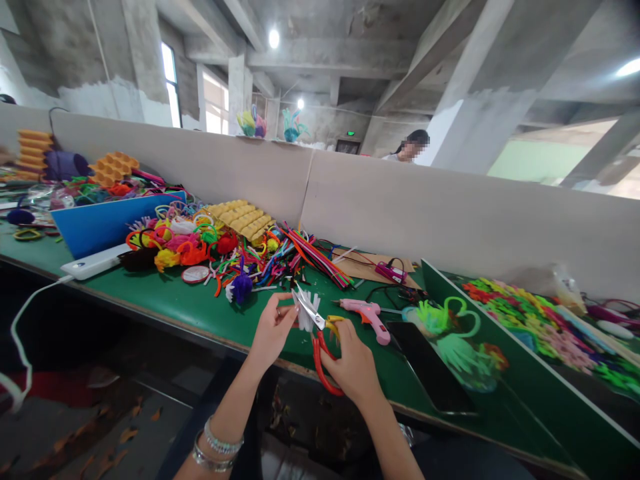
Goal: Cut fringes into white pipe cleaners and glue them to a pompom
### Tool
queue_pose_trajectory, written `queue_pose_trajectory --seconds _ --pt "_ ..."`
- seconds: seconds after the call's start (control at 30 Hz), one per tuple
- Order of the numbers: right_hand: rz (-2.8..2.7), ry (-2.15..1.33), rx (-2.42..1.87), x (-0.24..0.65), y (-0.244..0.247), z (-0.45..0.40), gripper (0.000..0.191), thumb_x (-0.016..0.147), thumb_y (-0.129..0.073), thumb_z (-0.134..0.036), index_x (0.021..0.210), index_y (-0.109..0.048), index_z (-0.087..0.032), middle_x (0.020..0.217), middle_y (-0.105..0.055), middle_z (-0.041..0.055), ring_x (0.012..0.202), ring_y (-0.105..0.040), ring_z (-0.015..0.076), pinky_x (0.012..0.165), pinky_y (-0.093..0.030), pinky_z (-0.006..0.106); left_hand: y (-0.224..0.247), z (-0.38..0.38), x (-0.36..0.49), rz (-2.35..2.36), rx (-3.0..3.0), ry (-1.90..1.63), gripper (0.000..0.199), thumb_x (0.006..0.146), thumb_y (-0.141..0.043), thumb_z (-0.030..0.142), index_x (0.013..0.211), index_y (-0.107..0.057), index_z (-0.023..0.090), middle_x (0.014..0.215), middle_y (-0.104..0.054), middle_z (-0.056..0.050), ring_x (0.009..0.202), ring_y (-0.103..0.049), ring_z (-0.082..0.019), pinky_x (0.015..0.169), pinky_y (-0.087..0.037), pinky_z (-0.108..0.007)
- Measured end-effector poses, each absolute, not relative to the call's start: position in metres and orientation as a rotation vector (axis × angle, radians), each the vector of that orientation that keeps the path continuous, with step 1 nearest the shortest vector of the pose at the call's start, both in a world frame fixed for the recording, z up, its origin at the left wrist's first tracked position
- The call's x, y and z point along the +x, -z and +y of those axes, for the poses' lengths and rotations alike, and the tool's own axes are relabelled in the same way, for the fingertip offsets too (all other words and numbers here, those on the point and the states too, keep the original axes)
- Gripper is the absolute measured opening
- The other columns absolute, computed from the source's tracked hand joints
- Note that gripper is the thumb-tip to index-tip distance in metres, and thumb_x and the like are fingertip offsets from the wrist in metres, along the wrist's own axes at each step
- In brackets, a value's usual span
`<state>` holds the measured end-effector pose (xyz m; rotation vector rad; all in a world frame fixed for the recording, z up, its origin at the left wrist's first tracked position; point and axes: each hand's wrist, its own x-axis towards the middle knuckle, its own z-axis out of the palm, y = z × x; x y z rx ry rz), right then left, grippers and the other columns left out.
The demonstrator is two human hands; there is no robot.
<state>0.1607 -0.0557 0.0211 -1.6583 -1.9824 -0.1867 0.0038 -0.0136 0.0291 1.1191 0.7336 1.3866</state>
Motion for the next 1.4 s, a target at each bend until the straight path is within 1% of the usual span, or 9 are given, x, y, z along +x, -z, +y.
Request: queue_pose_trajectory --seconds 0.4,0.57,0.73,0.93,1.1,1.4 --pt "-1.999 0.144 -1.652 0.1604 -0.0233 -0.0576 0.023 0.077 -0.044 -0.04 0.09 -0.046 -0.021 0.083 -0.054 0.0015 0.072 -0.055 0.016 0.057 -0.041 0.025 -0.0277 -0.0141 0.0044 0.731 1.128 -1.397 0.033 0.071 -0.059 0.035 0.094 -0.044 0.016 0.07 -0.067 -0.003 0.064 -0.065 -0.017 0.06 -0.052 -0.028" --pt "-1.998 0.158 -1.656 0.1602 -0.0236 -0.0574 0.026 0.076 -0.045 -0.041 0.092 -0.047 -0.02 0.085 -0.055 0.0021 0.074 -0.056 0.0167 0.057 -0.041 0.025 -0.0293 -0.0152 0.0043 0.733 1.124 -1.4 0.034 0.07 -0.059 0.036 0.094 -0.044 0.016 0.07 -0.067 -0.003 0.064 -0.065 -0.018 0.06 -0.051 -0.028" --pt "-2.0 0.152 -1.667 0.16 -0.0227 -0.0569 0.025 0.076 -0.045 -0.041 0.09 -0.048 -0.02 0.084 -0.055 0.0018 0.072 -0.056 0.016 0.055 -0.041 0.025 -0.0302 -0.016 0.0044 0.729 1.119 -1.401 0.034 0.071 -0.059 0.035 0.094 -0.044 0.016 0.07 -0.068 -0.003 0.062 -0.065 -0.017 0.059 -0.051 -0.027" --pt "-2.0 0.153 -1.656 0.1598 -0.022 -0.0564 0.025 0.076 -0.045 -0.04 0.092 -0.048 -0.021 0.085 -0.056 0.0022 0.076 -0.057 0.0177 0.058 -0.041 0.026 -0.0285 -0.0148 0.0039 0.727 1.109 -1.402 0.033 0.07 -0.059 0.035 0.093 -0.044 0.016 0.07 -0.067 -0.003 0.063 -0.065 -0.017 0.06 -0.052 -0.028" --pt "-1.999 0.148 -1.66 0.1593 -0.0225 -0.0566 0.022 0.076 -0.045 -0.038 0.09 -0.049 -0.021 0.083 -0.057 0.0017 0.072 -0.056 0.0163 0.055 -0.04 0.025 -0.0274 -0.0137 0.0033 0.726 1.105 -1.405 0.035 0.07 -0.06 0.036 0.093 -0.044 0.016 0.069 -0.067 -0.002 0.063 -0.065 -0.017 0.06 -0.051 -0.028" --pt "-2.011 0.162 -1.663 0.16 -0.0209 -0.0561 0.024 0.077 -0.044 -0.039 0.092 -0.049 -0.021 0.085 -0.057 0.0016 0.073 -0.057 0.0163 0.055 -0.041 0.025 -0.0275 -0.0126 0.0016 0.72 1.099 -1.403 0.036 0.068 -0.061 0.037 0.092 -0.044 0.016 0.069 -0.067 -0.002 0.063 -0.065 -0.018 0.059 -0.051 -0.029"
